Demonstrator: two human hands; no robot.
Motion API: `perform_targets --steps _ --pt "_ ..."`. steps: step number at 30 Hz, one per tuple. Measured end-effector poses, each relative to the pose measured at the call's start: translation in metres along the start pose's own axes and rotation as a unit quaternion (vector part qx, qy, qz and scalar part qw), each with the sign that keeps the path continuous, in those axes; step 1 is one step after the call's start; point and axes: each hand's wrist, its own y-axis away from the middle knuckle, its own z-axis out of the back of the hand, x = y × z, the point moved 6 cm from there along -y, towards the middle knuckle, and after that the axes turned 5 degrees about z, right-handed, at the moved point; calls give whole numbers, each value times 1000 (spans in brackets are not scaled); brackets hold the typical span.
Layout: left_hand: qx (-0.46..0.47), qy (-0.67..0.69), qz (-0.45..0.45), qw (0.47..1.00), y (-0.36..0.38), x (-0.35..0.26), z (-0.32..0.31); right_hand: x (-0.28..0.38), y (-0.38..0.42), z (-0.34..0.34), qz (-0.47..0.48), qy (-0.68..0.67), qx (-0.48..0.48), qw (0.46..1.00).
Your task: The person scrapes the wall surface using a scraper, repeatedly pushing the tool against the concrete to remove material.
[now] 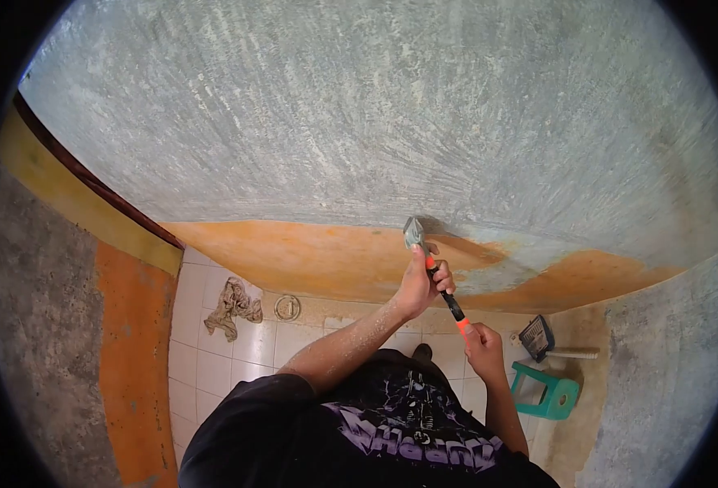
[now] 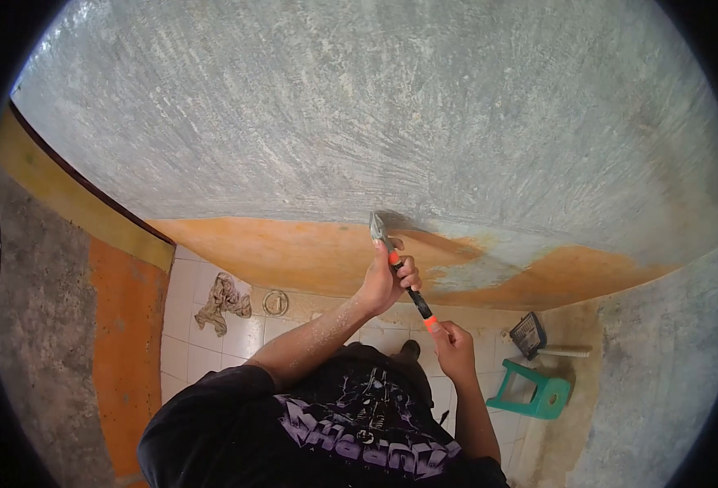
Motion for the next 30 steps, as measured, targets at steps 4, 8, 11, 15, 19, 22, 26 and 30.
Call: perform_targets --steps 4,8,11,15,19,22,26,30 --pt "21 2 4 1000 1 1 6 5 -3 -5 45 46 4 998" --pt "13 2 1 1000 -1 3 -1 2 -2 0 21 -4 13 1000" --pt "17 14 -3 1000 -3 5 4 1 -8 -3 52 36 20 998" --pt "26 1 5 1000 -2 6 8 -9 -5 -6 27 -4 12 1000" --pt "16 11 -4 1000 -4 8 0 6 -6 6 18 -5 12 1000" --pt "39 5 -11 999 -6 5 6 1 -11 -1 50 48 20 997" --pt "5 4 -9 1000 -3 4 3 4 -4 -2 39 30 10 999" --pt "11 3 -12 1000 -3 1 3 1 -10 -6 42 12 16 999"
